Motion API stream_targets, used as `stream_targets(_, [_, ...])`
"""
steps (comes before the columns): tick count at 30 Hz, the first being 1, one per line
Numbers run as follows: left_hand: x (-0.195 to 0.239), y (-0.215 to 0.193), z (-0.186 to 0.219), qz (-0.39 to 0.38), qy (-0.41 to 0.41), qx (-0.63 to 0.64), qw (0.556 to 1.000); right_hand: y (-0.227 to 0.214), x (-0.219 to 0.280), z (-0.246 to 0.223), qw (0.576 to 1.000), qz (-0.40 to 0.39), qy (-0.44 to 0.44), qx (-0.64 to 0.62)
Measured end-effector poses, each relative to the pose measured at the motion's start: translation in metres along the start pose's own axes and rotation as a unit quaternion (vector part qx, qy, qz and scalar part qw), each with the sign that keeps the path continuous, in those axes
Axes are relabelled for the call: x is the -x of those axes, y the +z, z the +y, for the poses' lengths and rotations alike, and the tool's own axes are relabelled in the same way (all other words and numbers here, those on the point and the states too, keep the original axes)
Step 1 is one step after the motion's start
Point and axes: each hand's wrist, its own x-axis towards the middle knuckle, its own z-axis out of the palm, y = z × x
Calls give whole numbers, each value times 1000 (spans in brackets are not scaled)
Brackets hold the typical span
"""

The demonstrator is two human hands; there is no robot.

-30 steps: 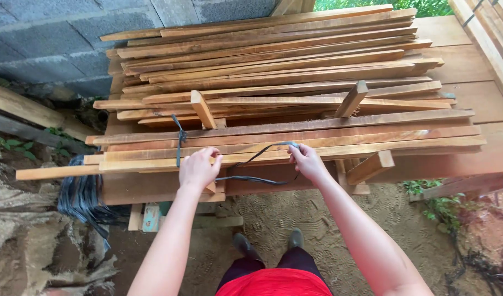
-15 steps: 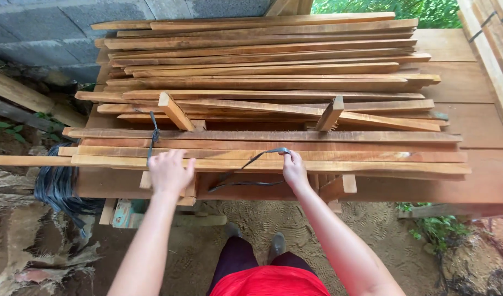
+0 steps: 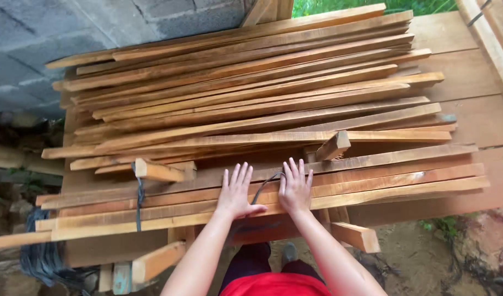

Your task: The person arranges a stack of long, thin wooden planks on a wooden surface. They then use black plastic straps to tie the planks together, wrapping the straps around the stack and securing them by hand.

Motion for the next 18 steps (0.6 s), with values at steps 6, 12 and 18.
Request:
stream_targets(6, [-13, 26, -16, 62, 63, 81, 993, -16, -6, -19, 993, -49, 36, 104])
stream_targets(12, [-16, 41, -22, 104, 70, 103, 987, -14, -8, -22, 989, -45, 35, 133])
stream_targets(18, [-15, 47, -23, 125, 66, 112, 984, -22, 12, -7, 996, 80, 12, -25])
